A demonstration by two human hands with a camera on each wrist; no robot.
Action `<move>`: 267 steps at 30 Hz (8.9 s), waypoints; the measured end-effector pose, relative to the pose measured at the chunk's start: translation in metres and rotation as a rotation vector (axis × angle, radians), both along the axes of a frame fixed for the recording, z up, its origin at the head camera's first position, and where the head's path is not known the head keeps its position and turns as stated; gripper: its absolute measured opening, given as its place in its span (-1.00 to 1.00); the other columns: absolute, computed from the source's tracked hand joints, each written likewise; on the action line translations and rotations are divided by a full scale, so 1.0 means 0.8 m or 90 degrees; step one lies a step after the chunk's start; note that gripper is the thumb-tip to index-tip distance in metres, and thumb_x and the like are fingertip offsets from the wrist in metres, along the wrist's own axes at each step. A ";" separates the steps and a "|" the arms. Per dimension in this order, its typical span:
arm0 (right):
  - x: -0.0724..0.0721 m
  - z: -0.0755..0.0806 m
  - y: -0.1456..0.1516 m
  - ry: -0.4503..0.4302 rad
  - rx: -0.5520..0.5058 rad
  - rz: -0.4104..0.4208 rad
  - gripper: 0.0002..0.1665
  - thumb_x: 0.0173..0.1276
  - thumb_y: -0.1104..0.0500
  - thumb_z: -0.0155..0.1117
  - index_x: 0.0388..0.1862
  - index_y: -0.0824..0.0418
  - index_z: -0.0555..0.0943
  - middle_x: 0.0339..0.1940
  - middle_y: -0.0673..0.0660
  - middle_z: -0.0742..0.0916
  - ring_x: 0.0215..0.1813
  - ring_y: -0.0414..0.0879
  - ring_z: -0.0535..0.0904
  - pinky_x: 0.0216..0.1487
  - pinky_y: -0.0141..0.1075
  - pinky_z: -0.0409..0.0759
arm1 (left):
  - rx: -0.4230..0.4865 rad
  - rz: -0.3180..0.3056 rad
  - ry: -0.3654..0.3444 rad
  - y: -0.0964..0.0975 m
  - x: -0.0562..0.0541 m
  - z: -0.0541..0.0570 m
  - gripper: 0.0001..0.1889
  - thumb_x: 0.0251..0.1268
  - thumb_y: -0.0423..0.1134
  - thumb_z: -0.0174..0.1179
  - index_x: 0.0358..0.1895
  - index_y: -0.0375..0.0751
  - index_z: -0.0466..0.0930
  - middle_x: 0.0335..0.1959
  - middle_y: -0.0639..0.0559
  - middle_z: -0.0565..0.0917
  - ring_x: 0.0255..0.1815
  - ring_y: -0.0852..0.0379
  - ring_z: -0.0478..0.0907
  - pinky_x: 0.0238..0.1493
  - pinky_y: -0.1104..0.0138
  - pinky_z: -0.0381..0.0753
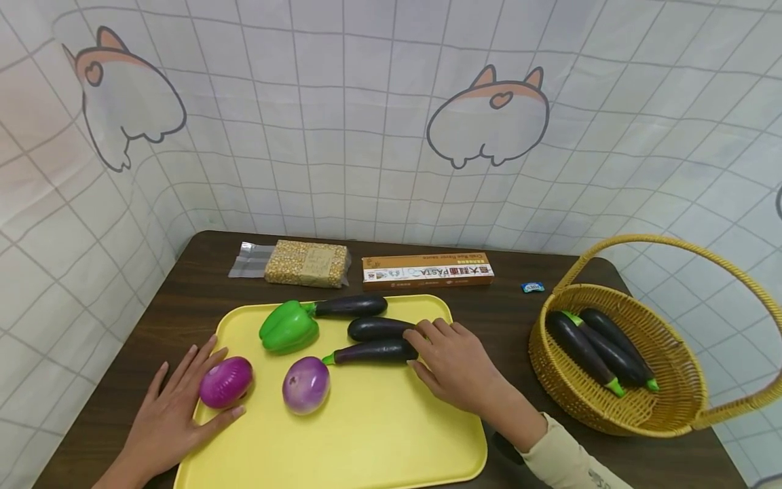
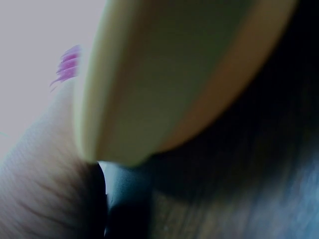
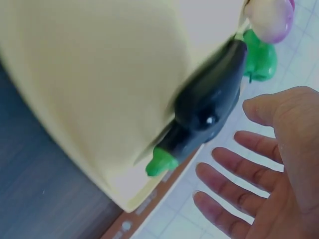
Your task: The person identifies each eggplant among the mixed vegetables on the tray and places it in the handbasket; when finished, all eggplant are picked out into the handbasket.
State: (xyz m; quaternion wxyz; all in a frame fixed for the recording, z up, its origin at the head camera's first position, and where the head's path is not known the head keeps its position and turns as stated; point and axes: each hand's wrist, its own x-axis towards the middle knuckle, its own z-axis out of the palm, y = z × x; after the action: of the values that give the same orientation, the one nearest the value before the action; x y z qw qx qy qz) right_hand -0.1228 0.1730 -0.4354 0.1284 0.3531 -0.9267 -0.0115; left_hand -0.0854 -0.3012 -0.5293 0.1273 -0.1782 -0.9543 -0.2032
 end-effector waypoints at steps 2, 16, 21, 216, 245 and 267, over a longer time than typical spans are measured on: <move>-0.001 -0.003 -0.005 -0.002 -0.007 0.007 -0.53 0.49 -0.08 0.42 0.25 0.09 0.62 0.04 0.07 0.65 -0.04 0.00 0.57 -0.12 -0.13 0.61 | -0.001 0.000 -0.001 0.000 0.000 0.000 0.02 0.17 0.27 0.47 0.65 -0.05 0.26 0.74 -0.01 0.06 0.71 -0.18 -0.06 0.62 -0.13 -0.40; -0.004 -0.012 -0.032 -0.001 -0.005 0.032 -0.48 0.49 -0.05 0.42 0.33 0.09 0.60 0.16 0.11 0.64 0.07 0.05 0.58 0.01 -0.08 0.64 | -0.001 -0.002 -0.004 -0.001 0.000 0.001 0.02 0.18 0.26 0.47 0.65 -0.05 0.26 0.74 0.02 0.04 0.71 -0.17 -0.07 0.62 -0.13 -0.40; -0.006 -0.015 -0.039 -0.004 0.006 0.033 -0.46 0.50 -0.06 0.40 0.36 0.08 0.58 0.18 0.10 0.64 0.09 0.04 0.57 0.04 -0.08 0.62 | -0.003 -0.001 -0.007 -0.001 0.000 0.000 0.03 0.18 0.27 0.46 0.66 -0.05 0.25 0.74 0.02 0.04 0.71 -0.17 -0.07 0.62 -0.13 -0.41; 0.006 0.056 0.275 -0.354 0.036 -0.404 -0.45 0.62 -0.04 0.15 0.15 0.41 0.28 -0.41 0.10 0.59 -0.49 -0.04 0.47 -0.56 -0.10 0.40 | 0.010 0.002 -0.013 0.000 -0.001 -0.001 0.03 0.16 0.26 0.49 0.67 0.03 0.24 0.74 0.02 0.05 0.71 -0.20 -0.06 0.61 -0.17 -0.44; -0.001 0.053 0.261 -0.288 0.117 -0.318 -0.42 0.27 -0.13 0.62 -0.01 0.16 0.53 -0.32 0.04 0.66 -0.33 -0.01 0.64 -0.58 -0.01 0.52 | 0.003 0.010 -0.018 0.000 -0.001 -0.001 0.04 0.17 0.28 0.47 0.67 0.03 0.22 0.74 0.00 0.04 0.71 -0.22 -0.06 0.60 -0.17 -0.46; 0.004 0.065 0.255 -0.232 0.081 -0.309 -0.67 0.41 -0.02 0.50 -0.12 0.14 0.59 -0.35 -0.03 0.69 -0.50 -0.17 0.51 -0.65 -0.15 0.45 | 0.013 0.001 -0.015 0.001 0.000 0.002 0.03 0.17 0.25 0.49 0.67 0.01 0.23 0.74 0.00 0.05 0.70 -0.21 -0.05 0.61 -0.17 -0.43</move>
State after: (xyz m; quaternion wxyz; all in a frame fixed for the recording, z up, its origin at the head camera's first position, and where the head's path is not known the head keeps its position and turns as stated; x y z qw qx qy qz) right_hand -0.1198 0.3771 -0.3831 -0.0690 0.1254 -0.9890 -0.0362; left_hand -0.0857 -0.3001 -0.5275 0.1184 -0.1735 -0.9538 -0.2148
